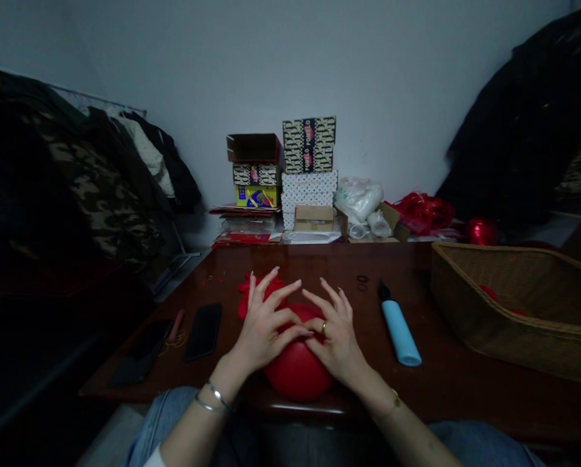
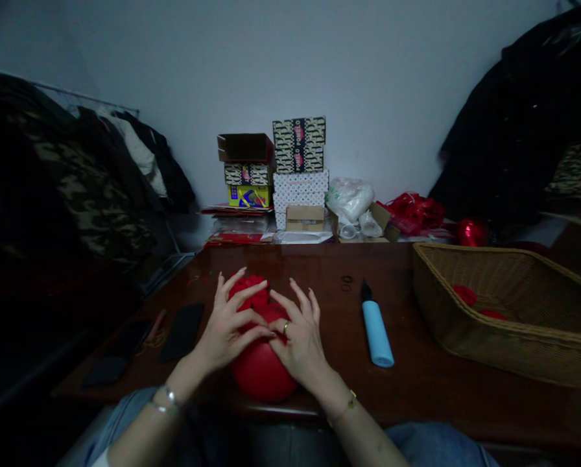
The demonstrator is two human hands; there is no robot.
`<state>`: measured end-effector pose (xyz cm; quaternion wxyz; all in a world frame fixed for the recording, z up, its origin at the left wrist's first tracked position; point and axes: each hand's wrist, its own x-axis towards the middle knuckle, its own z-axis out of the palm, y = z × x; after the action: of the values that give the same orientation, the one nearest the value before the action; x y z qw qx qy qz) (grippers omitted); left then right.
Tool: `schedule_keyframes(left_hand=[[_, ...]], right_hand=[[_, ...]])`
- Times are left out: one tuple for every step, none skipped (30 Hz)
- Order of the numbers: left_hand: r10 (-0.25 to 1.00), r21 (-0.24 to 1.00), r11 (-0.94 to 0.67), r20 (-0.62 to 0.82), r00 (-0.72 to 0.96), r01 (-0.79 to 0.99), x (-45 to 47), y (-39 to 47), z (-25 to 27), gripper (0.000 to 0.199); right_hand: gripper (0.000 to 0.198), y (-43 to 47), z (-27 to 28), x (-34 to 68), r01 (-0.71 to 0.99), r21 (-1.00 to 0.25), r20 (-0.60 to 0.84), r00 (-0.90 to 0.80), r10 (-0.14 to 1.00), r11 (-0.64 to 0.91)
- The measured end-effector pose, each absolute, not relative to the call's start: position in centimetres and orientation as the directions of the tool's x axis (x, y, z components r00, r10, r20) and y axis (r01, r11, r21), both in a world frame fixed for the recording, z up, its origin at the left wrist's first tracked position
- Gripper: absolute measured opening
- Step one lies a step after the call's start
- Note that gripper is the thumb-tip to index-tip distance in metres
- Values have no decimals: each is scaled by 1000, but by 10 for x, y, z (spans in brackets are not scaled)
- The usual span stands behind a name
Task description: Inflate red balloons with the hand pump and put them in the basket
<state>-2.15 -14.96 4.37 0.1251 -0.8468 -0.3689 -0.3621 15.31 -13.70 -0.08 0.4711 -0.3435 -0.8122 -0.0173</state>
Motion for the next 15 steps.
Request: schedule_keyframes(left_hand=[[544, 49, -701, 682, 489, 712, -23, -148, 45, 11], [550, 44, -708, 660, 511, 705, -25, -147, 46, 12], [553, 41, -716, 643, 530, 697, -27, -146, 47, 13], [553, 40, -725, 629, 547, 687, -29, -145, 48, 13], [550, 42, -735, 620, 560, 676, -30, -144, 48, 13], [546, 46, -746, 615, 569, 665, -32, -143, 49, 12], [541, 52, -755, 612, 577, 653, -34, -142, 49, 10], [535, 58, -766, 609, 585, 640, -35, -141, 50, 9], [527, 62, -779, 605, 597, 624, -37, -140, 50, 9], [517, 63, -791, 601, 610, 608, -38, -138, 51, 10], [504, 62, -805, 597, 625, 590, -39, -137, 52, 11], [488, 57, -819, 593, 641, 571, -40, -136, 52, 11], [470, 49, -833, 588, 659, 550, -40, -135, 53, 11], [452, 40, -847, 580, 678, 530, -41, -134, 54, 11], [434, 30, -860, 570, 698, 510, -41, -133, 55, 10]], right_hand=[[10, -138, -1, 153, 575, -292, 781, -319, 538, 764], [10, -138, -1, 153, 573, -290, 784, -318, 534, 767], [10, -139, -1, 152, 569, -289, 788, -315, 529, 770], [9, -139, -1, 152, 563, -290, 793, -312, 524, 774], [8, -139, -1, 152, 557, -290, 797, -311, 518, 779], [8, -139, -1, 151, 551, -290, 800, -309, 515, 782], [8, -139, -2, 151, 545, -292, 800, -311, 513, 786], [8, -139, -2, 151, 539, -295, 797, -316, 514, 789], [8, -138, -2, 152, 531, -300, 794, -322, 516, 793], [8, -137, -3, 152, 522, -308, 788, -329, 521, 795], [8, -137, -3, 152, 513, -320, 781, -334, 528, 797], [8, -136, -4, 153, 504, -335, 772, -337, 538, 796], [8, -136, -4, 153, 496, -353, 760, -342, 553, 793], [7, -136, -5, 153, 489, -372, 746, -349, 567, 789], [7, -136, -5, 153, 481, -390, 731, -357, 582, 785]])
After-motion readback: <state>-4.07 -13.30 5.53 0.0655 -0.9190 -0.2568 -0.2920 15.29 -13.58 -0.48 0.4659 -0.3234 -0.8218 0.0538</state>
